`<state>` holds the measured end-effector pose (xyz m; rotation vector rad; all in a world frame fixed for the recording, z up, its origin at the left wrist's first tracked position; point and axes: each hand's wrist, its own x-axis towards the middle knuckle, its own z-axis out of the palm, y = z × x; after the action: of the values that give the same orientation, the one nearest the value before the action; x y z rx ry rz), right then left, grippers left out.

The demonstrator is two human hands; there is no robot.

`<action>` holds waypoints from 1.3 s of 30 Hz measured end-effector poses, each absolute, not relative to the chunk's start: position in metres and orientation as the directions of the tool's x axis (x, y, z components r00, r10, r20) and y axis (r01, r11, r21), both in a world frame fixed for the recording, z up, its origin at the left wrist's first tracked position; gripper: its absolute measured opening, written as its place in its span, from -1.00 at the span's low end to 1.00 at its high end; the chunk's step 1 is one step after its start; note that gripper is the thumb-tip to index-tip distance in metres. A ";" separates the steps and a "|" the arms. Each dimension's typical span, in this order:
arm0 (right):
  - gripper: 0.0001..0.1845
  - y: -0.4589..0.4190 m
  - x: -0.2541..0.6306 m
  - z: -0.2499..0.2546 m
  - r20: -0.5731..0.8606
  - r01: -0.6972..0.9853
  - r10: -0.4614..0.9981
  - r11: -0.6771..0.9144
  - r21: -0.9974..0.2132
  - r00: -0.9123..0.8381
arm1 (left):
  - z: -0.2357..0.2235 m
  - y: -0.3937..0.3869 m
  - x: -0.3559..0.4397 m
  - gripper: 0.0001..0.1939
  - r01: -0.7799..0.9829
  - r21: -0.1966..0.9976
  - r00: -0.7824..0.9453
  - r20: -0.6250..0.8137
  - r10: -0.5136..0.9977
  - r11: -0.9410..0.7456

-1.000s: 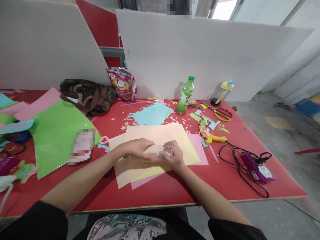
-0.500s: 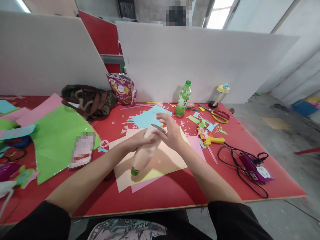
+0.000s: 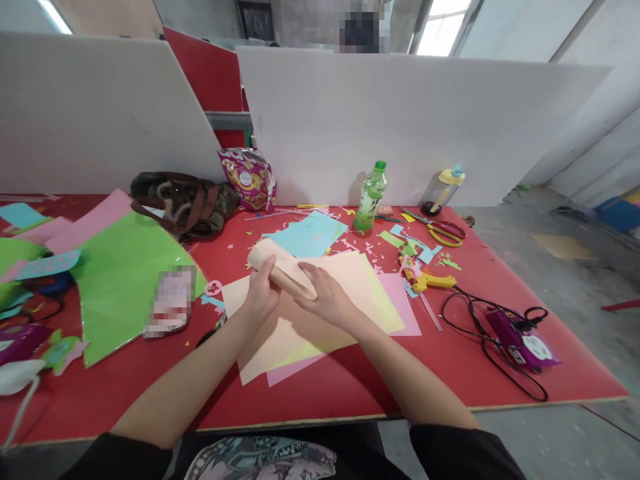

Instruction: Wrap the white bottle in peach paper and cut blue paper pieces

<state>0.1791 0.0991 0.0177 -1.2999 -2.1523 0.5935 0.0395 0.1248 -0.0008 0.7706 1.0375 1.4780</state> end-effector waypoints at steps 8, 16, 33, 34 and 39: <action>-0.40 0.133 0.237 0.019 0.077 0.555 0.729 0.581 -0.595 -0.680 | 0.001 0.130 -0.003 -0.60 -0.139 0.987 0.199 -0.049 0.979 0.077; -0.40 0.151 0.243 0.013 -0.013 0.565 0.706 0.555 -0.610 -0.708 | -0.012 0.128 0.002 -0.76 0.050 0.997 0.281 -0.076 0.957 0.065; -0.70 0.150 0.251 -0.022 0.127 0.468 0.852 0.397 -0.789 -0.507 | -0.027 0.127 0.002 -0.79 0.143 0.983 0.242 0.079 0.967 -0.116; -0.71 0.149 0.251 -0.023 0.137 0.462 0.855 0.398 -0.793 -0.501 | -0.026 0.127 0.001 -0.79 0.141 0.983 0.247 0.080 0.966 -0.118; -0.74 0.147 0.251 -0.023 0.181 0.434 0.855 0.416 -0.799 -0.486 | -0.017 0.119 -0.006 -0.77 0.126 0.990 0.335 0.020 0.942 -0.066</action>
<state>0.2507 0.1473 -0.0230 -1.0877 -2.0892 0.9365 -0.0065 0.1190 -0.0167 1.4816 1.0267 0.9164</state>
